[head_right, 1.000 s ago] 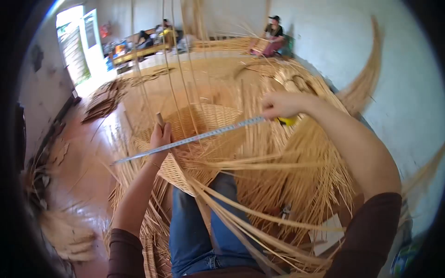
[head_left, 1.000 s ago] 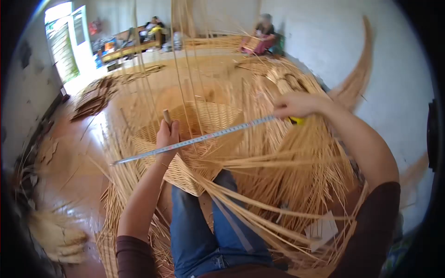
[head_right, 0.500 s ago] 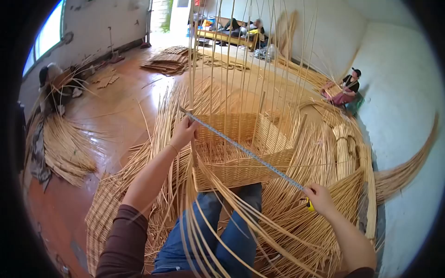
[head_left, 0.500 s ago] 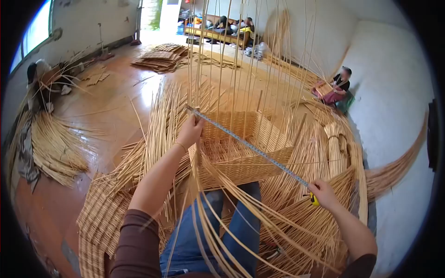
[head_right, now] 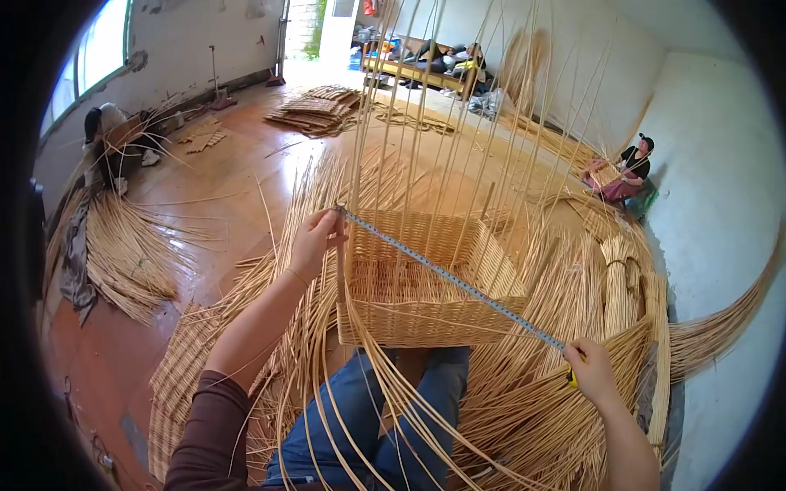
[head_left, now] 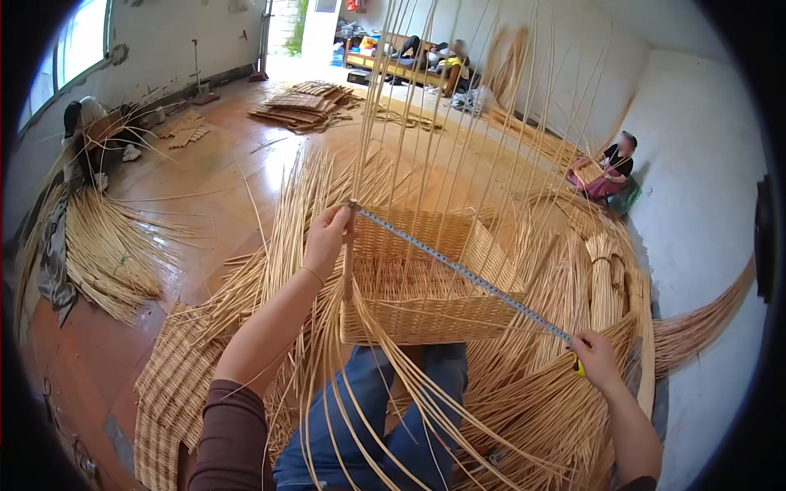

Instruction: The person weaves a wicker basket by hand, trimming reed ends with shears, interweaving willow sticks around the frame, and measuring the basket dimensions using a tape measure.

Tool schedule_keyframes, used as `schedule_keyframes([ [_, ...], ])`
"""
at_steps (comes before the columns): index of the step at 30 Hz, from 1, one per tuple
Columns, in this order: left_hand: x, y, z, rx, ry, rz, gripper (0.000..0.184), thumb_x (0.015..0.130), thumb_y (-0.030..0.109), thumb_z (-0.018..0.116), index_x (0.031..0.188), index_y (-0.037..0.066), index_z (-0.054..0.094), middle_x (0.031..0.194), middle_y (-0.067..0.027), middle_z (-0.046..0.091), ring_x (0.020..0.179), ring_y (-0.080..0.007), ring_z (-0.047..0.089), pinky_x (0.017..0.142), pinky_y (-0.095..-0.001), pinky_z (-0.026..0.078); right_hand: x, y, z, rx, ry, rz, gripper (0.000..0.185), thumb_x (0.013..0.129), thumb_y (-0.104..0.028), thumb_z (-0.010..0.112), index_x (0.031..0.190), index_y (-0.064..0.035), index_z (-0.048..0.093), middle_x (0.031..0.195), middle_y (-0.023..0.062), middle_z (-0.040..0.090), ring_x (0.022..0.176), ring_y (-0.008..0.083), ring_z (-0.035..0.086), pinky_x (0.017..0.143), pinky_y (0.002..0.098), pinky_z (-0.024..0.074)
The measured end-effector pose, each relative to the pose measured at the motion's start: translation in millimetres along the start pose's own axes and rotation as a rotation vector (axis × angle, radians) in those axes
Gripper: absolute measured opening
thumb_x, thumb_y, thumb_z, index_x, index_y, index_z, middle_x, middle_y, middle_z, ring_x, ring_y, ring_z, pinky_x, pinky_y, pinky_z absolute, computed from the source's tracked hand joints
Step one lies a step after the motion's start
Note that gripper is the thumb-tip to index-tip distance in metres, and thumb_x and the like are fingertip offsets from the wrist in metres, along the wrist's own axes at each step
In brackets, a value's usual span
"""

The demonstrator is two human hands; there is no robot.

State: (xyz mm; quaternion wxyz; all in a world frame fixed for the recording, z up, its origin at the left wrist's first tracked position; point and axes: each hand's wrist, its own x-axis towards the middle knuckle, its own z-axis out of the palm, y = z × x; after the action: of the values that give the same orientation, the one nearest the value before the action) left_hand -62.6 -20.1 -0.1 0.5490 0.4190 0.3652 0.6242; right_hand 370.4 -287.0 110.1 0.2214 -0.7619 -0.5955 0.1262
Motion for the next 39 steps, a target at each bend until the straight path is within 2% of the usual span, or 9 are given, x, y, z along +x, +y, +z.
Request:
schedule_keyframes([
  [4,13,-10,8,-0.014,0.095,0.029,0.026,0.095,0.018,0.056,0.115,0.000,0.056,0.090,-0.0053,0.062,0.080,-0.0132,0.060,0.066,-0.0292,0.057,6,-3,-14,-0.023,-0.005,-0.041,0.025,0.088,-0.022,0.059,0.085,0.0023,0.060,0.071,0.0094,0.053,0.065,0.0204,0.050,0.061,0.0347,0.0395],
  [7,11,-3,5,0.028,0.054,0.100,0.031,0.094,0.018,0.059,0.119,0.002,0.054,0.093,-0.0065,0.063,0.080,-0.0138,0.060,0.070,-0.0318,0.057,28,-5,-23,-0.123,0.050,-0.064,0.025,0.089,-0.024,0.059,0.088,0.0013,0.061,0.074,0.0110,0.055,0.069,0.0224,0.052,0.064,0.0358,0.0416],
  [9,19,-8,-5,0.046,0.064,0.064,0.033,0.093,0.018,0.059,0.120,0.000,0.054,0.104,-0.0089,0.062,0.088,-0.0141,0.060,0.071,-0.0299,0.056,60,18,-25,-0.217,0.182,-0.250,0.026,0.089,-0.025,0.059,0.089,0.0002,0.062,0.077,0.0130,0.058,0.073,0.0266,0.056,0.066,0.0366,0.0437],
  [12,20,-3,-2,0.112,0.136,0.079,0.027,0.093,0.021,0.060,0.112,0.002,0.058,0.094,-0.0076,0.063,0.079,-0.0138,0.061,0.065,-0.0298,0.054,102,6,-40,-0.170,0.141,-0.118,0.026,0.092,-0.032,0.055,0.095,-0.0073,0.064,0.087,0.0153,0.064,0.081,0.0328,0.062,0.069,0.0400,0.0466],
  [13,21,-3,-4,0.109,0.115,0.084,0.027,0.093,0.021,0.060,0.112,0.003,0.059,0.089,-0.0056,0.064,0.075,-0.0129,0.061,0.063,-0.0282,0.053,125,30,-35,-0.247,0.263,-0.271,0.028,0.092,-0.034,0.053,0.095,-0.0090,0.064,0.089,0.0143,0.065,0.081,0.0343,0.062,0.070,0.0424,0.0470],
  [20,30,-13,-9,0.162,0.157,0.174,0.020,0.094,0.023,0.060,0.103,0.006,0.059,0.083,-0.0012,0.064,0.077,-0.0086,0.061,0.064,-0.0251,0.052,211,43,-14,-0.388,0.545,-0.221,0.023,0.089,-0.030,0.056,0.083,-0.0092,0.065,0.084,0.0111,0.064,0.079,0.0321,0.063,0.068,0.0446,0.0486],
  [30,36,-25,-23,0.172,0.163,0.241,0.017,0.093,0.022,0.061,0.102,0.008,0.060,0.093,-0.0035,0.067,0.088,-0.0126,0.065,0.065,-0.0232,0.053,231,60,8,-0.341,0.609,-0.248,0.025,0.089,-0.031,0.057,0.083,-0.0087,0.065,0.082,0.0108,0.064,0.077,0.0328,0.062,0.069,0.0432,0.0480],
  [32,33,-25,-19,0.169,0.175,0.254,0.017,0.093,0.022,0.061,0.102,0.008,0.060,0.093,-0.0048,0.067,0.088,-0.0139,0.065,0.065,-0.0242,0.054,230,58,5,-0.386,0.557,-0.258,0.021,0.090,-0.028,0.056,0.093,-0.0084,0.062,0.085,0.0101,0.064,0.082,0.0308,0.064,0.070,0.0433,0.0506],
  [39,37,-29,-22,0.108,0.219,0.216,0.017,0.093,0.022,0.061,0.102,0.007,0.062,0.095,-0.0057,0.068,0.086,-0.0152,0.066,0.064,-0.0247,0.055,233,58,12,-0.387,0.625,-0.266,0.022,0.089,-0.029,0.057,0.084,-0.0091,0.065,0.080,0.0104,0.064,0.076,0.0313,0.063,0.068,0.0432,0.0490],
])
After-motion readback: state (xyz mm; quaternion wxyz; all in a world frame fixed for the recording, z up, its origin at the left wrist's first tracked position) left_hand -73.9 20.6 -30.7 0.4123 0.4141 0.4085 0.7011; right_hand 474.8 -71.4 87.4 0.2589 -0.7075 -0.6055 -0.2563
